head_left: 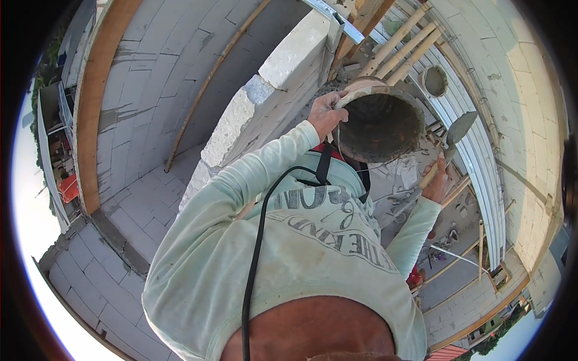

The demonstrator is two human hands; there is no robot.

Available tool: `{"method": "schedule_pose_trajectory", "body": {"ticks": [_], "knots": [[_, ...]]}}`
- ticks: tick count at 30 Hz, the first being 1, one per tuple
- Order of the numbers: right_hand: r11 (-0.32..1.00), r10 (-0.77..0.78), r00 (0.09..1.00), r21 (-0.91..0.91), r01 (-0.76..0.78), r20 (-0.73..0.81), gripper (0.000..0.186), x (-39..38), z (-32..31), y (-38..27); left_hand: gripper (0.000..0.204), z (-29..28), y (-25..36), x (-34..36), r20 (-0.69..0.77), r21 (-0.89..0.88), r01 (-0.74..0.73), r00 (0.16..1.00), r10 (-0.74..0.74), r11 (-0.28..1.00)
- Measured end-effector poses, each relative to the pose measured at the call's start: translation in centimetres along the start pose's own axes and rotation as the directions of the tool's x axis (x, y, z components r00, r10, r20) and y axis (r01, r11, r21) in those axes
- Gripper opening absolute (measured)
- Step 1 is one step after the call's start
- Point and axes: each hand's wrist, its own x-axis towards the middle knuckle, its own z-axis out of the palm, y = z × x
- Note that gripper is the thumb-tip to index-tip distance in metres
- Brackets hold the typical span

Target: The person applies mortar to a vertical surface and then places a brick onto the mortar bed using a trowel and their hands.

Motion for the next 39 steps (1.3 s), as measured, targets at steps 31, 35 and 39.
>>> {"method": "schedule_pose_trajectory", "body": {"ticks": [31, 35, 39], "knots": [[0.52, -0.03, 0.749, 0.651, -0.554, 0.662, 0.024, 7.1, 8.9, 8.9, 0.051, -8.9, -1.5, -0.9, -0.227, 0.471, 0.032, 0.97, 0.086, 0.882], [0.509, -0.028, 0.704, 0.616, -0.601, 0.71, 0.029, 8.7, 11.7, 9.8, 0.051, -8.7, -1.8, -1.1, -0.249, 0.619, 0.023, 0.954, 0.169, 0.785], [0.507, -0.025, 0.643, 0.564, -0.652, 0.766, 0.029, 9.7, 13.1, 10.5, 0.052, -9.1, -1.6, -1.5, -0.227, 0.705, 0.005, 0.949, 0.219, 0.709]]}}
